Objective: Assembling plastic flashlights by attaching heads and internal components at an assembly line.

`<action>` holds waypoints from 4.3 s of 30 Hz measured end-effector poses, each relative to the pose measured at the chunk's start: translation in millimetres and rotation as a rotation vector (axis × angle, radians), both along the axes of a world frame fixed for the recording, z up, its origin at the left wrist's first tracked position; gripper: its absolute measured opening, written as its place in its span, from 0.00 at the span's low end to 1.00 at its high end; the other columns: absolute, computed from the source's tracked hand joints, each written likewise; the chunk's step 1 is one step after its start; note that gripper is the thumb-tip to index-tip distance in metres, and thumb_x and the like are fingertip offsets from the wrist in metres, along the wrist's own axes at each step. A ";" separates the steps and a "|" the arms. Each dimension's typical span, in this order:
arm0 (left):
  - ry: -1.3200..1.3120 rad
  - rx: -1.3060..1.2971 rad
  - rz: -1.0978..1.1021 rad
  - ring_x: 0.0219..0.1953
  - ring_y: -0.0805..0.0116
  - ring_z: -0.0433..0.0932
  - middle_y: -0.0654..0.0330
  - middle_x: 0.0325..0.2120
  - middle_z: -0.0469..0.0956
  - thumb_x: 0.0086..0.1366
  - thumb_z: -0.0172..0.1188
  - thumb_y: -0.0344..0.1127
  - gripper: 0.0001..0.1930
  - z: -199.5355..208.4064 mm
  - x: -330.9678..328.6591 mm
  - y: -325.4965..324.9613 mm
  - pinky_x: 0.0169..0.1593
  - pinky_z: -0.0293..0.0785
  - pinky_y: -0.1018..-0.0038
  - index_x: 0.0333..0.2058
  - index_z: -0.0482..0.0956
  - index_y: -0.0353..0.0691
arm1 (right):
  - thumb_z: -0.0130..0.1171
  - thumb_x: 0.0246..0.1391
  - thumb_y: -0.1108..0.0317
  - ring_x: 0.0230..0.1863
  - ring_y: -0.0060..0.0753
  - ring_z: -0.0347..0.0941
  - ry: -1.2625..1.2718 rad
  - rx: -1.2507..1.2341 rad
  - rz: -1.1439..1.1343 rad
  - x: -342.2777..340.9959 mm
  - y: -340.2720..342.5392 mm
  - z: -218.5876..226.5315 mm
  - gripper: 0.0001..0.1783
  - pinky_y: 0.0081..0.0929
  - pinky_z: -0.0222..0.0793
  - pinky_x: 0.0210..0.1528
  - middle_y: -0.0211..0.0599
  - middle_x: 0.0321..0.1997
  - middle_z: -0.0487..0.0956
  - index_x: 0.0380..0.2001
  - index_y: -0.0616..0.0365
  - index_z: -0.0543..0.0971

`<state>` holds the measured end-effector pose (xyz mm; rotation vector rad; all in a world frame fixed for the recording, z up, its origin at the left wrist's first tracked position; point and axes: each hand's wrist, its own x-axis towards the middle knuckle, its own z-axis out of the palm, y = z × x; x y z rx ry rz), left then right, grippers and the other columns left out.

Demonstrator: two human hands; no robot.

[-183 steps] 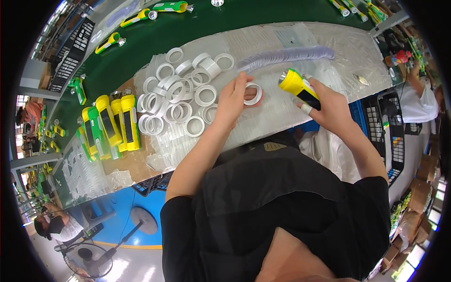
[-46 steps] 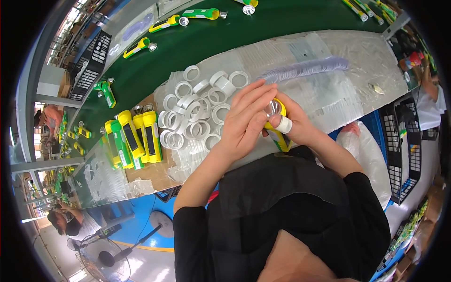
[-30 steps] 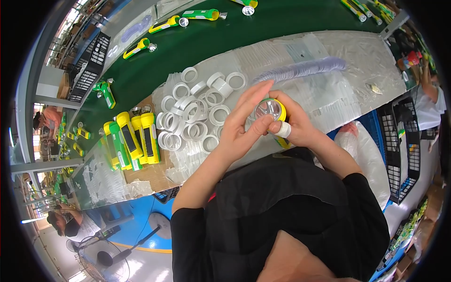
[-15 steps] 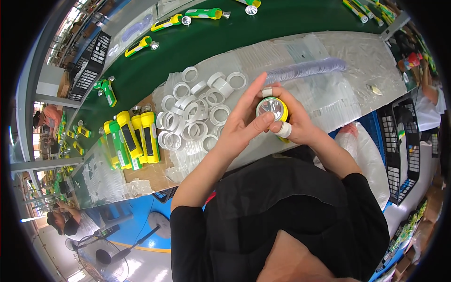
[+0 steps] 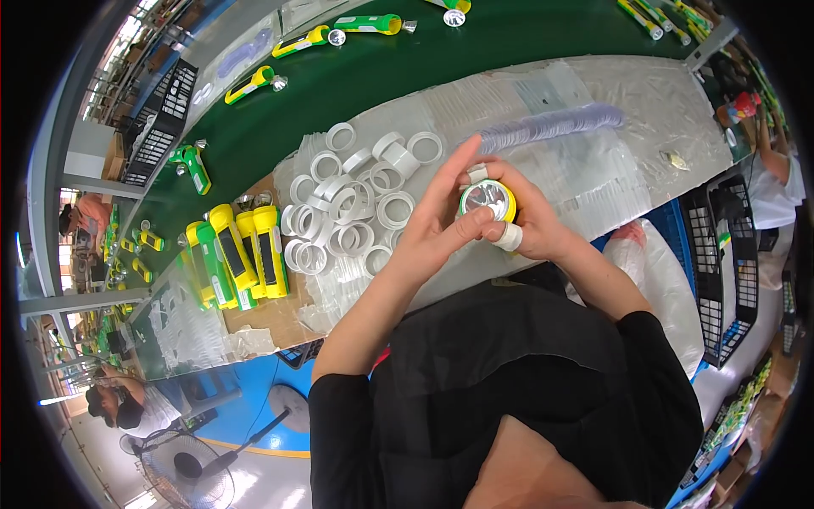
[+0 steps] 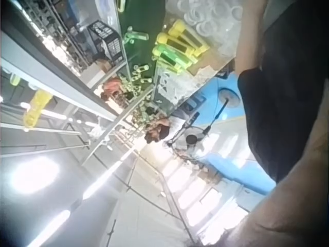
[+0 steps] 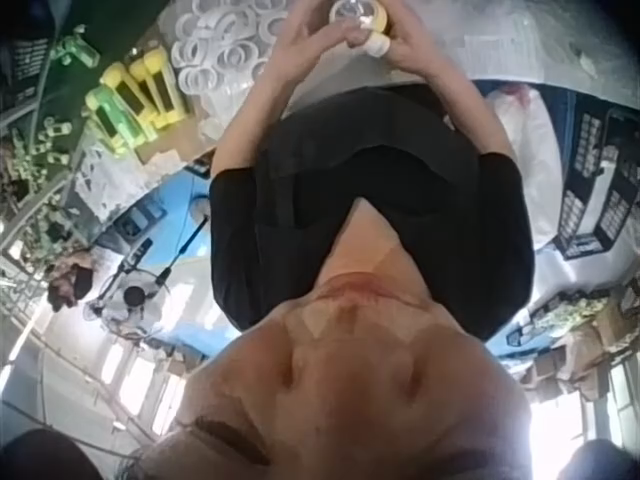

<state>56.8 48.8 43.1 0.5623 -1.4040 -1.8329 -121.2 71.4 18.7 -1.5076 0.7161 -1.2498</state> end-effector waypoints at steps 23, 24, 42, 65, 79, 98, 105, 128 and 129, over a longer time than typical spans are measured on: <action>-1.166 -0.745 0.379 0.36 0.59 0.80 0.51 0.35 0.81 0.61 0.62 0.35 0.15 -47.2 78.5 -127.4 0.42 0.74 0.68 0.46 0.80 0.38 | 0.67 0.52 0.63 0.33 0.27 0.76 -0.012 -0.056 -0.242 -18.1 -43.4 -36.9 0.29 0.27 0.77 0.34 0.35 0.41 0.74 0.53 0.57 0.66; -1.170 -0.741 0.377 0.36 0.59 0.80 0.51 0.35 0.81 0.61 0.62 0.35 0.15 -51.5 80.3 -132.4 0.42 0.74 0.68 0.46 0.80 0.38 | 0.66 0.52 0.63 0.33 0.27 0.76 -0.042 -0.071 -0.244 -18.1 -40.5 -38.3 0.28 0.27 0.77 0.34 0.35 0.40 0.74 0.53 0.57 0.66; -1.055 -0.715 0.232 0.36 0.61 0.78 0.56 0.36 0.77 0.55 0.67 0.44 0.14 -50.8 61.7 -173.4 0.41 0.74 0.68 0.38 0.85 0.44 | 0.59 0.55 0.66 0.28 0.26 0.74 -0.149 0.037 -0.263 -6.3 -50.6 -8.3 0.22 0.24 0.70 0.31 0.35 0.30 0.74 0.50 0.58 0.66; -0.498 -1.077 0.234 0.34 0.67 0.70 0.61 0.36 0.71 0.49 0.74 0.41 0.18 42.6 -12.9 -64.4 0.35 0.69 0.72 0.40 0.86 0.44 | 0.66 0.54 0.52 0.62 0.33 0.65 -0.160 -0.092 -0.163 -24.9 -51.7 -13.3 0.38 0.32 0.67 0.57 0.39 0.61 0.67 0.61 0.57 0.63; -0.520 -1.070 0.260 0.44 0.59 0.78 0.58 0.42 0.77 0.46 0.76 0.35 0.25 25.7 -52.9 -49.9 0.41 0.76 0.68 0.44 0.76 0.44 | 0.67 0.43 0.65 0.38 0.45 0.73 0.967 -0.432 -0.029 -85.9 -46.3 115.7 0.21 0.35 0.69 0.38 0.41 0.40 0.74 0.41 0.62 0.76; -0.422 -1.042 0.280 0.36 0.64 0.78 0.61 0.35 0.78 0.49 0.73 0.33 0.20 13.5 -71.8 -53.3 0.34 0.75 0.71 0.42 0.78 0.43 | 0.65 0.35 0.63 0.26 0.48 0.74 1.261 -0.233 -0.009 -80.0 -62.4 130.0 0.16 0.38 0.70 0.29 0.49 0.23 0.76 0.24 0.67 0.78; -0.448 -0.988 0.334 0.31 0.58 0.74 0.59 0.26 0.72 0.47 0.73 0.37 0.19 13.7 -72.7 -52.0 0.34 0.70 0.63 0.38 0.77 0.45 | 0.68 0.35 0.59 0.24 0.48 0.74 1.446 -0.067 -0.369 -64.1 -58.2 123.4 0.21 0.41 0.68 0.28 0.46 0.20 0.75 0.24 0.67 0.75; -0.403 -0.949 0.314 0.28 0.62 0.74 0.60 0.25 0.73 0.45 0.75 0.36 0.20 13.0 -70.7 -57.6 0.31 0.71 0.67 0.37 0.77 0.45 | 0.62 0.43 0.48 0.32 0.43 0.76 1.489 -0.244 -0.309 -70.6 -57.8 123.3 0.26 0.37 0.69 0.32 0.46 0.32 0.79 0.33 0.62 0.76; -0.394 -0.948 0.320 0.28 0.62 0.74 0.60 0.26 0.73 0.45 0.75 0.36 0.20 13.7 -70.7 -56.6 0.31 0.71 0.67 0.37 0.78 0.45 | 0.62 0.43 0.48 0.32 0.43 0.76 1.489 -0.242 -0.310 -75.9 -59.4 122.2 0.26 0.37 0.69 0.32 0.46 0.32 0.79 0.33 0.62 0.76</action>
